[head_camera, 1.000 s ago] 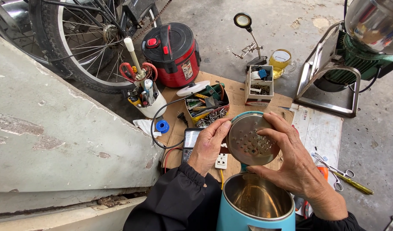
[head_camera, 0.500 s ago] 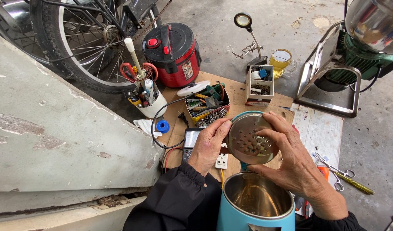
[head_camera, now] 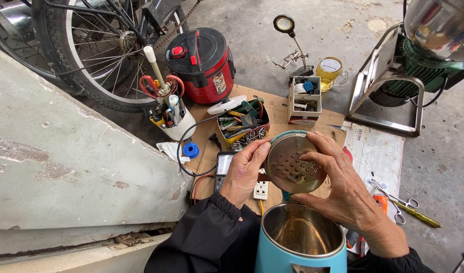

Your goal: Disassembling and inspecting the components of an electric kettle for repair

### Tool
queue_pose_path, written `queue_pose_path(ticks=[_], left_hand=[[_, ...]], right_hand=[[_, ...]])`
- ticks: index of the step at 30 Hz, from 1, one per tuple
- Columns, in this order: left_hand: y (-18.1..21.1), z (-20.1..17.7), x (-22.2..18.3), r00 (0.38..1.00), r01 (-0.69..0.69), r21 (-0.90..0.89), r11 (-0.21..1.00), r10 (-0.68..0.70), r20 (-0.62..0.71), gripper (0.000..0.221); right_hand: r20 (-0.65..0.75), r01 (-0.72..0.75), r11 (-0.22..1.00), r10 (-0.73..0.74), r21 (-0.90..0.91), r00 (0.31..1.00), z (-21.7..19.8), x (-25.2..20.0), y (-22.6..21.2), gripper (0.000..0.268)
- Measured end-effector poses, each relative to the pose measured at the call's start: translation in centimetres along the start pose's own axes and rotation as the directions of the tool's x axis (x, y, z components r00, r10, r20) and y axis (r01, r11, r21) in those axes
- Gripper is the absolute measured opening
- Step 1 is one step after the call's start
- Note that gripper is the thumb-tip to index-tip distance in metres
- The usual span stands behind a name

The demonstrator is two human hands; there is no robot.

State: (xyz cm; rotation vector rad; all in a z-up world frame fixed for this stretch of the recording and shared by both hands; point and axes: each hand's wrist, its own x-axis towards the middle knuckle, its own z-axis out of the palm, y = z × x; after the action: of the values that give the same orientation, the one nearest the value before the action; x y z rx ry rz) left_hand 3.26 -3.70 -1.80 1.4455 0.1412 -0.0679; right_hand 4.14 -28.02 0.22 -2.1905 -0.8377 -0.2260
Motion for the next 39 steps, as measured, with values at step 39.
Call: queue_pose_path(ticks=[39], left_hand=[[0.56,0.07,-0.26,0.999,0.043,0.008,0.999,-0.042,-0.024,0.045]], right_hand=[[-0.002,0.038,0.998,-0.039,-0.047,0.999,-0.57,0.24,-0.59,0.094]])
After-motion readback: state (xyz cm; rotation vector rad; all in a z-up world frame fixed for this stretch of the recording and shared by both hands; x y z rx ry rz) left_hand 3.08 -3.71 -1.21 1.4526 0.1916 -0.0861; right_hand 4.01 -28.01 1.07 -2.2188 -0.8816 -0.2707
